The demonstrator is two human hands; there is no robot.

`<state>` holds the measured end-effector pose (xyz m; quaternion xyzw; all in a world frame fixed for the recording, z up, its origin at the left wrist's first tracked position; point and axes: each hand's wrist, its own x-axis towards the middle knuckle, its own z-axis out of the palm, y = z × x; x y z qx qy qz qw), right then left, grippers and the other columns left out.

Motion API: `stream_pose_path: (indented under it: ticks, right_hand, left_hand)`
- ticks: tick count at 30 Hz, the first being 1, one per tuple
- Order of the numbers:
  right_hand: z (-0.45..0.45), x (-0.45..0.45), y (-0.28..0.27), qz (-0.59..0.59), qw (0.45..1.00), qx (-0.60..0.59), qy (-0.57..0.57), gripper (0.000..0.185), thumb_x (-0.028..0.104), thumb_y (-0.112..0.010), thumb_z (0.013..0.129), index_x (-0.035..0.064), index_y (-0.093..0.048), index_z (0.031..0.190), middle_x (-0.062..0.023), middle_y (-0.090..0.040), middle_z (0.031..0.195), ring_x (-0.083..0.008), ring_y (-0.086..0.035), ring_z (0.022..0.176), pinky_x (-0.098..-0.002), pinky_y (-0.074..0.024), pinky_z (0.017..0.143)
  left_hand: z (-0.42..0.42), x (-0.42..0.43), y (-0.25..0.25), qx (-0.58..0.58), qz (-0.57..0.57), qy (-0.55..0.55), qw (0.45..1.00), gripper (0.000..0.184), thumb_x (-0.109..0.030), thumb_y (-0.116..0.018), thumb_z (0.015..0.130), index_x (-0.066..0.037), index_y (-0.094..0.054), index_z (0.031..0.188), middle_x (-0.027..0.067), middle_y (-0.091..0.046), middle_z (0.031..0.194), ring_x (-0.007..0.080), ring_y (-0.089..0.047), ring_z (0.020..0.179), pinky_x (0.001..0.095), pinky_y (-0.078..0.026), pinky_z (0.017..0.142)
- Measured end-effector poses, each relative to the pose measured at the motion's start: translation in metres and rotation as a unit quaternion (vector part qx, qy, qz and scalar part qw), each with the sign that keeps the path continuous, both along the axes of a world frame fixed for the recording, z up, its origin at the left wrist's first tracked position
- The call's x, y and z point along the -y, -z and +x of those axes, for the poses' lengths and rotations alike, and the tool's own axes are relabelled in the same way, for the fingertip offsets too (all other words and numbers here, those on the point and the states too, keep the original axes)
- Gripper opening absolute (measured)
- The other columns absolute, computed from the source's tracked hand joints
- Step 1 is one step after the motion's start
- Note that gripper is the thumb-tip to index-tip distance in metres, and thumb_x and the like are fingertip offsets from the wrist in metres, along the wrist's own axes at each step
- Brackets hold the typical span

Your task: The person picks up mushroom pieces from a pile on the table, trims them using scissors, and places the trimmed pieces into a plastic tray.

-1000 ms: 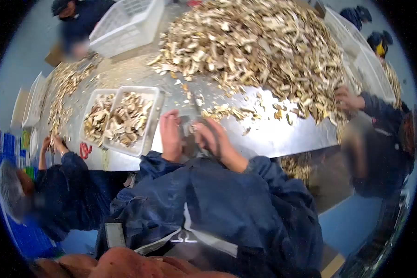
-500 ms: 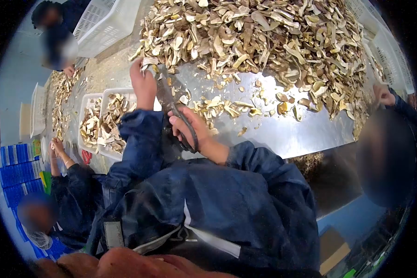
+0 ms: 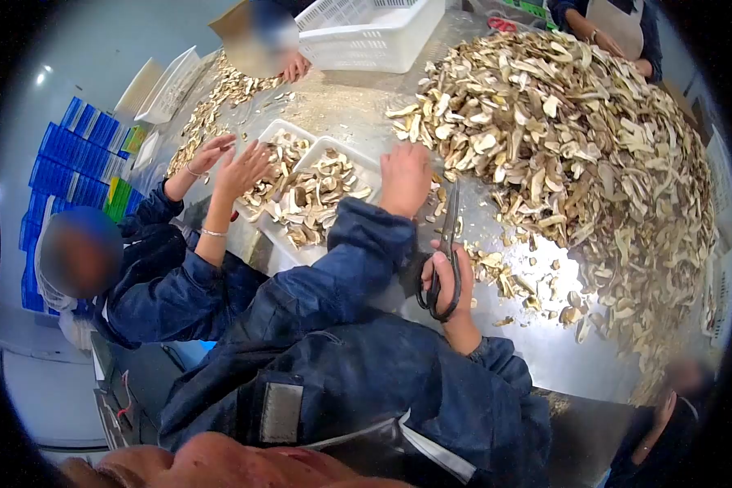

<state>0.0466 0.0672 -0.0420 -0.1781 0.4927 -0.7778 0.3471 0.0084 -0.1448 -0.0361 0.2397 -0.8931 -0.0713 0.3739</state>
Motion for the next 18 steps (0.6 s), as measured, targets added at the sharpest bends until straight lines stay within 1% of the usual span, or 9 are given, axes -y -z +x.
stream_pose_path:
  ticks: [3,4,7,8,11,12,15,16,18]
  right_hand:
    - [0.003,-0.003,-0.001,0.042,0.995,-0.086,-0.015,0.037,0.028,-0.054,0.099,-0.0018,-0.053,0.122,-0.0060,-0.057,0.071,-0.0117,-0.049,0.058,-0.0248,-0.0387,0.056]
    - [0.005,-0.003,0.000,0.043,0.994,-0.096,-0.018,0.038,0.027,-0.057,0.097,-0.0028,-0.053,0.121,-0.0052,-0.057,0.072,-0.0109,-0.049,0.059,-0.0242,-0.0386,0.057]
    - [0.013,-0.004,-0.006,0.073,0.985,-0.154,-0.008,0.037,0.025,-0.057,0.097,-0.0039,-0.053,0.119,-0.0049,-0.057,0.072,-0.0110,-0.049,0.059,-0.0240,-0.0388,0.057]
    - [0.016,-0.004,-0.010,0.063,0.990,-0.124,-0.013,0.033,0.022,-0.058,0.097,-0.0020,-0.055,0.119,-0.0043,-0.060,0.074,-0.0099,-0.052,0.062,-0.0236,-0.0418,0.059]
    - [0.028,0.002,-0.029,0.025,0.996,-0.056,-0.058,0.035,0.024,-0.055,0.098,-0.0029,-0.053,0.121,-0.0049,-0.060,0.074,-0.0106,-0.052,0.063,-0.0239,-0.0416,0.059]
    - [0.031,0.005,-0.030,0.025,0.994,-0.061,-0.082,0.038,0.027,-0.053,0.099,-0.0038,-0.051,0.122,-0.0055,-0.059,0.074,-0.0115,-0.052,0.064,-0.0242,-0.0419,0.060]
    - [0.037,0.018,-0.020,0.008,0.989,-0.022,-0.148,0.038,0.027,-0.052,0.100,-0.0029,-0.050,0.124,-0.0077,-0.060,0.077,-0.0128,-0.053,0.064,-0.0253,-0.0437,0.060]
    - [0.039,0.021,-0.016,0.011,0.987,0.013,-0.161,0.038,0.027,-0.051,0.101,-0.0022,-0.050,0.126,-0.0086,-0.061,0.079,-0.0135,-0.054,0.064,-0.0259,-0.0443,0.060]
    - [0.038,0.026,-0.005,0.028,0.984,0.005,-0.177,0.036,0.025,-0.051,0.102,-0.0021,-0.050,0.127,-0.0082,-0.061,0.079,-0.0136,-0.054,0.064,-0.0261,-0.0444,0.060]
  left_hand:
    - [0.015,-0.002,-0.001,0.002,0.148,0.047,0.988,0.007,-0.008,-0.061,0.085,-0.004,-0.061,0.091,0.0174,-0.063,0.082,0.0371,-0.061,0.083,0.0512,-0.044,0.076]
    - [0.026,-0.003,-0.010,-0.016,0.173,0.078,0.982,0.009,-0.010,-0.060,0.092,-0.001,-0.059,0.095,0.0211,-0.065,0.083,0.0399,-0.062,0.076,0.0488,-0.048,0.069]
    - [0.060,-0.018,-0.042,-0.111,0.364,0.134,0.915,0.015,-0.011,-0.059,0.094,0.002,-0.058,0.103,0.0208,-0.066,0.085,0.0355,-0.065,0.076,0.0420,-0.050,0.067]
    - [0.064,-0.008,-0.020,-0.160,0.403,0.176,0.884,0.023,-0.009,-0.057,0.096,0.002,-0.056,0.116,0.0146,-0.067,0.087,0.0265,-0.066,0.078,0.0345,-0.050,0.069]
    - [0.089,-0.006,-0.035,-0.210,0.566,0.199,0.772,0.032,-0.005,-0.055,0.095,-0.002,-0.053,0.126,0.0081,-0.068,0.094,0.0189,-0.066,0.079,0.0326,-0.049,0.070]
    - [0.098,-0.003,-0.041,-0.221,0.634,0.199,0.714,0.036,-0.005,-0.057,0.094,-0.007,-0.053,0.130,0.0033,-0.066,0.103,0.0150,-0.064,0.083,0.0289,-0.048,0.071]
    - [0.113,0.000,-0.064,-0.305,0.737,0.172,0.578,0.040,-0.008,-0.062,0.093,-0.009,-0.052,0.132,0.0022,-0.064,0.108,0.0133,-0.062,0.086,0.0266,-0.047,0.071]
    - [0.117,0.000,-0.072,-0.312,0.742,0.168,0.569,0.040,-0.016,-0.064,0.095,-0.011,-0.052,0.134,-0.0007,-0.062,0.104,0.0110,-0.059,0.083,0.0241,-0.045,0.067]
    - [0.123,0.004,-0.076,-0.307,0.722,0.164,0.598,0.039,-0.021,-0.063,0.097,-0.012,-0.053,0.134,-0.0013,-0.060,0.101,0.0101,-0.056,0.079,0.0240,-0.044,0.064]
